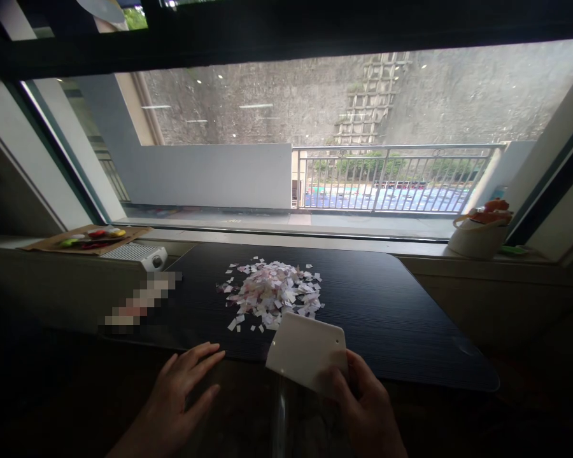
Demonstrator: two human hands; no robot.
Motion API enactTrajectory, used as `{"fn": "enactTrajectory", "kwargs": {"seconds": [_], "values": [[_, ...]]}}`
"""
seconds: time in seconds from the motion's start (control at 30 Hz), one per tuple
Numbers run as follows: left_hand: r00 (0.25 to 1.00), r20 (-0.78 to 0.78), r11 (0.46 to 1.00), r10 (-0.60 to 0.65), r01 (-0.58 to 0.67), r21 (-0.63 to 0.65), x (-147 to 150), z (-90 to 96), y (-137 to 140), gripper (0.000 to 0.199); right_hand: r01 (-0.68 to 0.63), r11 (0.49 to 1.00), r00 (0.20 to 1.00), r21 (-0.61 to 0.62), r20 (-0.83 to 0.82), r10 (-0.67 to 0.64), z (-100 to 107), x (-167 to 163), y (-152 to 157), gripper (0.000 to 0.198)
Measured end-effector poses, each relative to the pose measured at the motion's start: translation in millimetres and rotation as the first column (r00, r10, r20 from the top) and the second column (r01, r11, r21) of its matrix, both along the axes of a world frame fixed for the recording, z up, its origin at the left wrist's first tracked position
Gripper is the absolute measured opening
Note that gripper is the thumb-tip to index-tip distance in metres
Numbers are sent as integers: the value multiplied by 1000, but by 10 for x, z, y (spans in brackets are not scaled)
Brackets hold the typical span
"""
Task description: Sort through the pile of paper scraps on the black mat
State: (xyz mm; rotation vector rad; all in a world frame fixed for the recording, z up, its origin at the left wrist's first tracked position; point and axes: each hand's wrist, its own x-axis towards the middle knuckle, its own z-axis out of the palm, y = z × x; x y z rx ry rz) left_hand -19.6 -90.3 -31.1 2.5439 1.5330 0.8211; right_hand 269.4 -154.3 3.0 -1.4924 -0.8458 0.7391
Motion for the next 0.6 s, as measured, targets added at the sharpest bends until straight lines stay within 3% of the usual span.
{"fn": "enactTrajectory", "kwargs": {"seconds": [0.07, 0.23, 0.47, 0.6], "values": [[1000, 1, 1000, -1, 1, -8, -1, -3, -1, 39, -29, 1000, 1000, -9, 2, 29, 32, 28, 36, 41], [1000, 9, 1000, 3, -3, -2, -3, -10, -2, 40, 45, 998, 999, 53, -24, -44, 73, 2, 176, 39], [999, -46, 996, -6, 2, -84, 39, 188, -34, 39, -55, 998, 997, 9, -54, 56, 42, -72, 171, 37], [999, -44, 996, -6, 2, -87, 33, 178, -33, 39, -84, 996, 992, -6, -94, 83, 56, -63, 127, 39]]}}
